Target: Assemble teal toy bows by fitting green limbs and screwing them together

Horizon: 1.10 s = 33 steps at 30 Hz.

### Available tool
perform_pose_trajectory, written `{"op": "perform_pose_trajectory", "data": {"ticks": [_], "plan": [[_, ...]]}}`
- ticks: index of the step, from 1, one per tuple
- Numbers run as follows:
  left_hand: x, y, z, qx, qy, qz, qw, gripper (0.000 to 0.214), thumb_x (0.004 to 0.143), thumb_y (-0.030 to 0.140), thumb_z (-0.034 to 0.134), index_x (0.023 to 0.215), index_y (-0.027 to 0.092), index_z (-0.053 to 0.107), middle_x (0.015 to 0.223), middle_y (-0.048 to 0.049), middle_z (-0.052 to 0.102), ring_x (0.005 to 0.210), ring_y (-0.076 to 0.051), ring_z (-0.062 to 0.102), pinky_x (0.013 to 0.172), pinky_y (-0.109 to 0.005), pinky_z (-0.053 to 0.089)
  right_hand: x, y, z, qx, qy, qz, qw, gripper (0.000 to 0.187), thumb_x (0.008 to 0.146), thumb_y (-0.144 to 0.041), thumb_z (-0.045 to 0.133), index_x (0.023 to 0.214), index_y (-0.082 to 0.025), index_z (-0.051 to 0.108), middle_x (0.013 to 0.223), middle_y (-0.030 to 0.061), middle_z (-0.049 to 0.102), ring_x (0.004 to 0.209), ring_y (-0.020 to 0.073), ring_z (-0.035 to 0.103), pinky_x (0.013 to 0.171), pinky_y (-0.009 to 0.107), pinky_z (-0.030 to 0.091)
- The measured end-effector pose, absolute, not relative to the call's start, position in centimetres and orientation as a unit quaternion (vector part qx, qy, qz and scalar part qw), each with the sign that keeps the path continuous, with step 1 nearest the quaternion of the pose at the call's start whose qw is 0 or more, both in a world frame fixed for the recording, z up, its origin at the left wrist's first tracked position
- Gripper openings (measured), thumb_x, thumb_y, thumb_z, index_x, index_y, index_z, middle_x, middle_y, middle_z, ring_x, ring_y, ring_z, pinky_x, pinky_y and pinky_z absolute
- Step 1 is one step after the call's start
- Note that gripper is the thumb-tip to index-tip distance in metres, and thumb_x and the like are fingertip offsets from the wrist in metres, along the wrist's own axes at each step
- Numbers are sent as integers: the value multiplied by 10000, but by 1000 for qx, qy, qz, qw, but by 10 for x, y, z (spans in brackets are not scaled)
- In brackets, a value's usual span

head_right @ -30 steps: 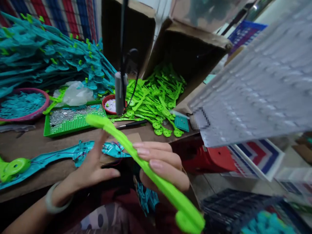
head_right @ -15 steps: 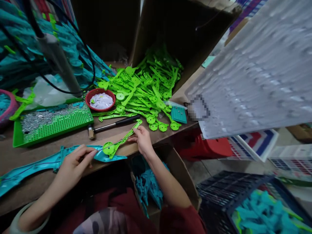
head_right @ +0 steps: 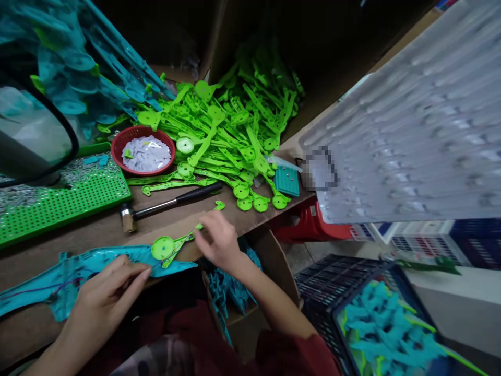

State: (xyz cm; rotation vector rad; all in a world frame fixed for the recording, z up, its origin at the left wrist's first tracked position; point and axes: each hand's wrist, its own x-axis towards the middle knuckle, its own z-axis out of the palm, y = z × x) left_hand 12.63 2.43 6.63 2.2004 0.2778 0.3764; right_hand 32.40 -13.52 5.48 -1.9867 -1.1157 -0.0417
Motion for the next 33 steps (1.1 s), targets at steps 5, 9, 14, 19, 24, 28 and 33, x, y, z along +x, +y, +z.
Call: {"op": "perform_pose_trajectory", "data": {"ticks": [5, 9, 14, 19, 24, 28, 33], "plan": [[127, 29, 58, 900, 99, 167, 389, 116, 960, 243, 535, 1012, 207, 633, 764, 15, 551, 639, -103, 586, 601, -209, 433, 330, -133, 71, -708, -620, 120, 315, 172, 895, -113, 503, 1025, -170, 601, 993, 98, 585, 948, 176, 588, 812, 321, 540], [129, 26, 61, 901, 94, 157, 394, 100, 961, 232, 526, 961, 202, 622, 745, 22, 534, 601, -93, 561, 561, -205, 409, 347, -132, 77, -688, -640, 185, 287, 129, 937, -161, 498, 1017, -173, 598, 1044, 95, 582, 1000, 172, 578, 867, 326, 530], [137, 16, 67, 878, 79, 179, 437, 96, 959, 167, 516, 1004, 204, 592, 801, 11, 536, 688, -98, 561, 641, -196, 434, 361, -126, 86, -670, -644, 266, 257, 168, 989, -195, 421, 984, -147, 582, 1037, 101, 560, 985, 161, 559, 893, 301, 504], [140, 16, 62, 883, 77, 181, 426, 101, 960, 143, 501, 994, 190, 584, 891, -20, 510, 819, -113, 571, 737, -196, 450, 369, -114, 95, -642, -661, 326, 210, 180, 989, -178, 408, 952, -141, 580, 1013, 92, 527, 941, 160, 527, 867, 287, 479], [138, 19, 61, 894, 85, 186, 398, 106, 970, 166, 483, 943, 170, 586, 949, -48, 502, 835, -119, 569, 729, -203, 453, 375, -100, 100, -625, -690, 342, 130, 162, 983, -187, 439, 914, -140, 578, 950, 73, 520, 895, 171, 514, 818, 278, 450], [135, 15, 63, 905, 49, 175, 384, 158, 997, 203, 453, 959, 191, 606, 799, 4, 508, 681, -93, 581, 634, -195, 436, 381, -93, 100, -589, -718, 353, 114, 173, 985, -168, 421, 890, -144, 563, 925, 63, 513, 900, 174, 495, 824, 279, 437], [132, 6, 60, 920, 28, 210, 329, 173, 1003, 228, 453, 1018, 207, 624, 742, 17, 542, 595, -106, 589, 559, -241, 403, 384, -89, 100, -566, -738, 356, 94, 165, 985, -153, 413, 884, -152, 543, 915, 56, 508, 885, 172, 476, 815, 285, 427]]}}
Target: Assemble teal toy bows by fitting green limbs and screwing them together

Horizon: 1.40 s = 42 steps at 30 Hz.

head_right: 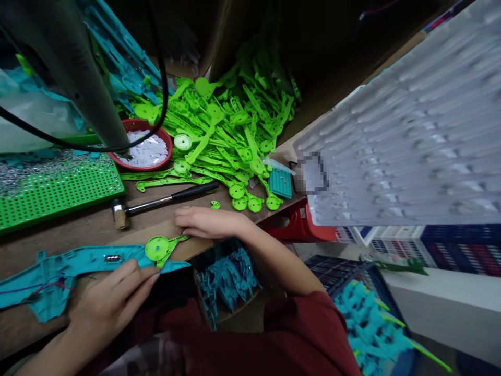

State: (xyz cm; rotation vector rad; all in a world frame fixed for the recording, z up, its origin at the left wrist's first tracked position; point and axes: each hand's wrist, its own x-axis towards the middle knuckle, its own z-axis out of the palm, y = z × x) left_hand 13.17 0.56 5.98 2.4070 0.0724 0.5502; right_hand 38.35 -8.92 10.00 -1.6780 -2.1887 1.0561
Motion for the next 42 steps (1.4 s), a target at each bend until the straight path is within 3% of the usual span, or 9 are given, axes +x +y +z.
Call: {"op": "perform_pose_trajectory", "data": {"ticks": [6, 13, 22, 27, 32, 36, 42], "plan": [[132, 4, 56, 929, 3, 211, 305, 202, 1009, 212, 425, 985, 196, 625, 714, 17, 562, 545, -112, 579, 520, -261, 400, 380, -87, 100, -579, -750, 315, 63, 142, 978, -160, 436, 887, -151, 544, 916, 61, 522, 874, 178, 460, 795, 285, 418], [126, 13, 45, 959, -78, 230, 146, 233, 986, 108, 392, 983, 169, 617, 733, 12, 621, 513, -127, 524, 469, -311, 326, 371, -105, 87, -591, -778, 205, 55, 227, 983, -131, 363, 916, -152, 579, 916, 78, 539, 901, 195, 427, 801, 303, 412], [132, 19, 60, 946, -15, 243, 214, 138, 958, 169, 522, 839, 189, 590, 666, 27, 539, 532, -131, 514, 541, -308, 348, 355, -121, 67, -620, -754, 144, 163, 231, 966, -248, 462, 881, -133, 643, 893, 88, 564, 887, 192, 449, 828, 325, 440], [134, 31, 63, 967, 42, 203, 148, 257, 994, 231, 449, 769, 205, 570, 688, 17, 547, 547, -143, 540, 558, -308, 364, 346, -118, 69, -656, -729, 127, 149, 291, 976, -333, 489, 799, -141, 618, 834, 75, 546, 874, 194, 451, 778, 310, 428], [144, 40, 66, 969, 67, 159, 177, 298, 1009, 272, 386, 798, 194, 582, 751, -3, 537, 606, -142, 570, 554, -279, 397, 339, -112, 76, -688, -698, 158, 120, 237, 946, -285, 541, 760, -148, 594, 823, 63, 534, 871, 196, 461, 755, 311, 405], [147, 43, 65, 954, 64, 150, 251, 240, 995, 269, 403, 868, 181, 587, 1051, -93, 612, 912, -206, 631, 763, -319, 495, 337, -106, 80, -708, -672, 190, 109, 217, 913, -262, 591, 725, -156, 582, 821, 53, 543, 886, 198, 478, 741, 304, 395], [132, 35, 51, 940, -28, 134, 313, 115, 957, 136, 468, 952, 195, 566, 1274, -97, 611, 1245, -241, 522, 1049, -441, 404, 338, -107, 82, -701, -679, 187, 110, 153, 940, -267, 548, 853, -147, 587, 889, 69, 560, 909, 204, 466, 794, 318, 415]]}}
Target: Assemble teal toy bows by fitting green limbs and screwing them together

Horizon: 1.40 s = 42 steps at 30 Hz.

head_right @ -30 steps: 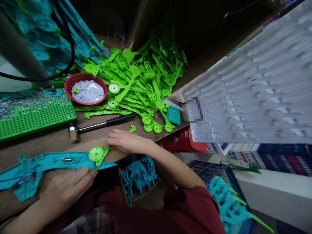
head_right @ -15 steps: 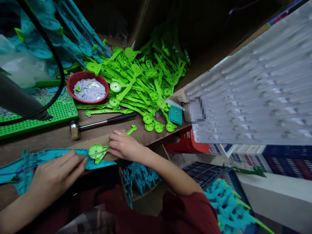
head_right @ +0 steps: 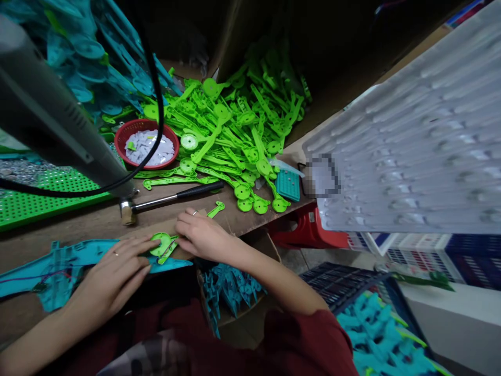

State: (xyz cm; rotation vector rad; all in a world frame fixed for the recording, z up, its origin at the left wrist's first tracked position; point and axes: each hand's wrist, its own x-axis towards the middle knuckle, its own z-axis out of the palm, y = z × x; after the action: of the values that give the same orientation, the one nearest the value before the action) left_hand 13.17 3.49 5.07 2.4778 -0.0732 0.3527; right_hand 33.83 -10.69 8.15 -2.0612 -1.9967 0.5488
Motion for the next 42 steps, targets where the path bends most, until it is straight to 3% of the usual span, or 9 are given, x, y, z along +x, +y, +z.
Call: {"op": "perform_pose_trajectory", "data": {"ticks": [7, 11, 15, 20, 24, 27, 31, 37, 42], "plan": [[126, 32, 47, 941, -41, 146, 303, 104, 925, 86, 511, 945, 176, 559, 1267, -128, 560, 1226, -272, 525, 994, -435, 454, 337, -110, 82, -647, -749, 132, 57, 96, 953, -145, 492, 950, -147, 588, 922, 79, 569, 939, 216, 427, 773, 312, 408], [133, 35, 47, 931, 28, 158, 327, 101, 954, 122, 465, 888, 171, 523, 1243, -125, 572, 1185, -228, 570, 974, -357, 482, 337, -110, 80, -652, -742, 138, 78, 168, 975, -208, 472, 861, -166, 589, 862, 56, 554, 887, 201, 438, 735, 298, 392], [136, 37, 45, 942, 33, 141, 303, 168, 958, 132, 446, 808, 188, 498, 1134, -90, 632, 1099, -223, 622, 900, -348, 510, 335, -107, 78, -671, -720, 144, 101, 241, 992, -282, 453, 809, -176, 569, 836, 49, 542, 876, 190, 438, 729, 291, 373], [135, 33, 54, 917, 4, 176, 358, 117, 936, 90, 482, 911, 180, 552, 1186, -103, 617, 1179, -207, 574, 966, -341, 492, 327, -102, 79, -698, -699, 139, 67, 176, 972, -242, 481, 831, -181, 568, 852, 48, 563, 869, 201, 431, 692, 302, 328], [132, 27, 58, 933, -54, 159, 318, 157, 913, 67, 479, 857, 181, 571, 1227, -97, 614, 1245, -252, 535, 988, -396, 489, 325, -103, 76, -678, -718, 135, 80, 128, 959, -153, 469, 886, -177, 572, 861, 45, 553, 854, 193, 409, 693, 301, 318], [130, 29, 54, 947, -4, 137, 290, 164, 946, 105, 437, 834, 167, 539, 1248, -135, 573, 1196, -242, 572, 964, -373, 515, 327, -106, 72, -658, -738, 121, 87, 149, 961, -147, 465, 876, -174, 584, 846, 44, 540, 840, 191, 392, 675, 308, 297], [135, 38, 51, 958, 17, 101, 269, 231, 978, 158, 376, 822, 172, 546, 1112, -117, 587, 1208, -253, 566, 968, -373, 527, 327, -109, 66, -639, -757, 99, 98, 133, 943, -135, 505, 879, -181, 612, 863, 44, 550, 834, 190, 389, 658, 317, 274], [151, 50, 62, 964, 17, 34, 264, 241, 930, 145, 390, 777, 168, 574, 1064, -109, 590, 872, -197, 652, 688, -309, 567, 318, -110, 66, -628, -766, 82, 108, 177, 970, -168, 468, 874, -155, 616, 942, 82, 575, 870, 189, 427, 719, 314, 340], [161, 54, 61, 969, -15, 12, 244, 226, 902, 129, 405, 814, 180, 606, 884, -76, 590, 747, -197, 591, 667, -327, 526, 309, -110, 71, -621, -767, 88, 132, 162, 940, -223, 504, 1014, -132, 615, 924, 88, 592, 852, 206, 422, 725, 335, 373]]}}
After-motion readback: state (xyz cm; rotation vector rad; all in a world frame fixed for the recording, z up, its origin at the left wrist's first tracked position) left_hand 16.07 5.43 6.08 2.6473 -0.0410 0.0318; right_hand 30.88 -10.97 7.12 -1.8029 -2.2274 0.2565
